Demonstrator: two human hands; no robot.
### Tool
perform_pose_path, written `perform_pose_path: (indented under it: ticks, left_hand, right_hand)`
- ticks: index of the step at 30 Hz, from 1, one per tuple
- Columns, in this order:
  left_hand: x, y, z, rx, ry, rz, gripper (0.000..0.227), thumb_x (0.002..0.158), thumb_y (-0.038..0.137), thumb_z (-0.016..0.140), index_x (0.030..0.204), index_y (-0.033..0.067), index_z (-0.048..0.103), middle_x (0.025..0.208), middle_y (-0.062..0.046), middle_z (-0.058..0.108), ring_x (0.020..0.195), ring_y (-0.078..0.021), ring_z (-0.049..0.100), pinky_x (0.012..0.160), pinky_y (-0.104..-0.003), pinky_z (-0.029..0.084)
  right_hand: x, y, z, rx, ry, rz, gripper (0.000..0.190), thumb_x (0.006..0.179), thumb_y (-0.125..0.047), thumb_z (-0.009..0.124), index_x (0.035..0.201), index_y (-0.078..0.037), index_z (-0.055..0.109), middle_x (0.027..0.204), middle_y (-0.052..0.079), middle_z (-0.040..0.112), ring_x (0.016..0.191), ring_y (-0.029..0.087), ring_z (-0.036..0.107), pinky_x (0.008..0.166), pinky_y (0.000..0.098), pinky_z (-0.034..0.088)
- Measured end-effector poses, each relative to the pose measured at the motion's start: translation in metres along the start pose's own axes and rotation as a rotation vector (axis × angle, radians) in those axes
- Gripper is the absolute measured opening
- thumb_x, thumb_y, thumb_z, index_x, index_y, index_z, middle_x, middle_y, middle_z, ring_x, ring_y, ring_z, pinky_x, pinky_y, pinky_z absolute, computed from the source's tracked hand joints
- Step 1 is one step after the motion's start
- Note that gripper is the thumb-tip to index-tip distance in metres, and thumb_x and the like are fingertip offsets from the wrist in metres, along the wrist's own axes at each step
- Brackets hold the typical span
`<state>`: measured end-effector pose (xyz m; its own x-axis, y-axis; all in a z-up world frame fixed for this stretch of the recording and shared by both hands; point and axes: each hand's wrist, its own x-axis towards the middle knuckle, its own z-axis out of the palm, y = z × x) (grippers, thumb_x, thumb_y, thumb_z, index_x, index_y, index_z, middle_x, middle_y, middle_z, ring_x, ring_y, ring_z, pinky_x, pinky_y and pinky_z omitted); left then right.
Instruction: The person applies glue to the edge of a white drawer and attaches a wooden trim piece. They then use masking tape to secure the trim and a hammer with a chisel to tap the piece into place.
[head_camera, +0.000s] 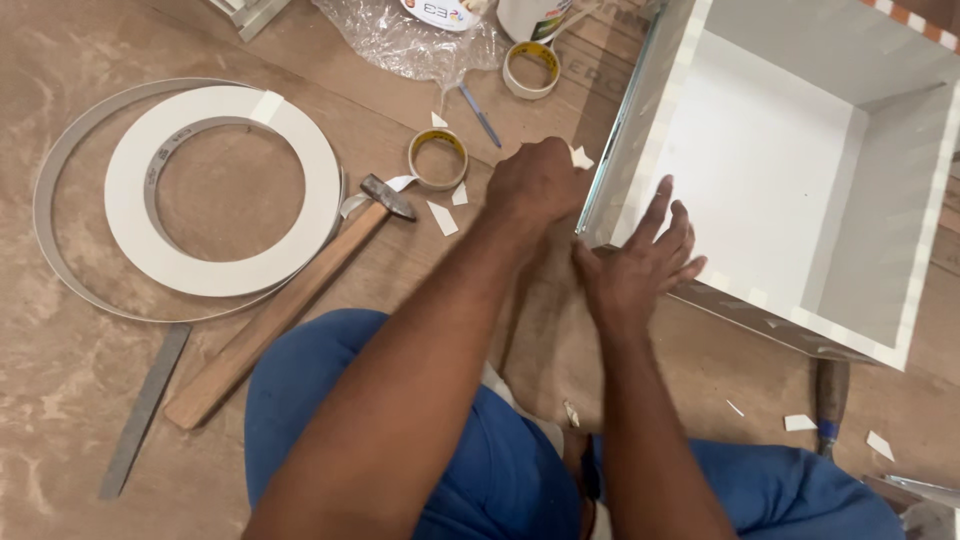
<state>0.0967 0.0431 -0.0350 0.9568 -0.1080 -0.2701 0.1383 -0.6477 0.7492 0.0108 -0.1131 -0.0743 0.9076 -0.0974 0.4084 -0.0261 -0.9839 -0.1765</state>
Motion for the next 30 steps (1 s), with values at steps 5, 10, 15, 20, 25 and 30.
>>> perform_pose_path:
  ticks: [5,10,15,20,25,30]
  left_hand:
    - [-0.029,-0.002,-0.018,-0.019,-0.145,0.382,0.027,0.090,0.023,0.063,0.108,0.0040,0.068,0.104,-0.021,0.073,0.097,-0.0368,0.070,0.084,-0.047,0.054]
    - [-0.067,0.042,-0.022,-0.146,-0.304,0.480,0.024,0.094,0.026,0.061,0.103,0.0057,0.071,0.092,-0.013,0.079,0.088,-0.0273,0.076,0.081,-0.042,0.056]
    - [-0.087,0.060,-0.030,-0.161,-0.250,0.359,0.034,0.098,0.035,0.059,0.098,0.0035,0.071,0.081,-0.013,0.078,0.079,-0.0255,0.078,0.075,-0.042,0.057]
    - [-0.086,0.042,-0.018,-0.120,-0.105,0.439,0.042,0.096,0.043,0.062,0.109,0.0051,0.076,0.085,-0.016,0.075,0.078,-0.0299,0.074,0.075,-0.044,0.057]
    - [-0.069,0.033,-0.004,0.047,-0.089,0.158,0.044,0.093,0.047,0.061,0.101,0.0090,0.081,0.088,-0.016,0.075,0.084,-0.0330,0.072,0.079,-0.048,0.055]
    - [-0.065,0.019,0.011,-0.020,-0.204,0.041,0.038,0.095,0.039,0.057,0.105,0.0089,0.077,0.083,-0.017,0.079,0.080,-0.0323,0.078,0.080,-0.045,0.058]
  right_hand:
    - [0.006,0.048,-0.070,0.534,-0.192,0.216,0.046,0.104,-0.026,0.065,0.142,-0.001,0.062,0.139,0.015,0.066,0.128,0.025,0.065,0.108,0.0405,0.054]
    - [0.047,0.030,-0.096,0.981,-0.416,0.259,0.034,0.103,-0.020,0.065,0.131,0.000,0.065,0.108,0.009,0.072,0.094,0.015,0.066,0.081,0.0291,0.056]
    - [0.063,0.031,-0.109,0.868,-0.472,0.324,0.017,0.100,-0.017,0.071,0.107,-0.001,0.069,0.091,0.006,0.070,0.081,0.013,0.060,0.072,0.0292,0.050]
    - [0.075,0.068,-0.096,0.929,-0.480,0.364,0.016,0.099,-0.020,0.070,0.090,-0.007,0.067,0.089,0.002,0.071,0.093,0.009,0.063,0.090,0.0251,0.050]
    - [0.081,0.088,-0.061,0.839,-0.555,0.508,0.024,0.095,-0.031,0.075,0.091,-0.008,0.069,0.090,0.003,0.064,0.091,0.014,0.053,0.087,0.0346,0.042]
    - [0.092,0.093,-0.055,0.770,-0.749,0.556,0.023,0.088,-0.032,0.079,0.093,-0.013,0.067,0.095,0.000,0.067,0.093,0.014,0.056,0.086,0.0387,0.043]
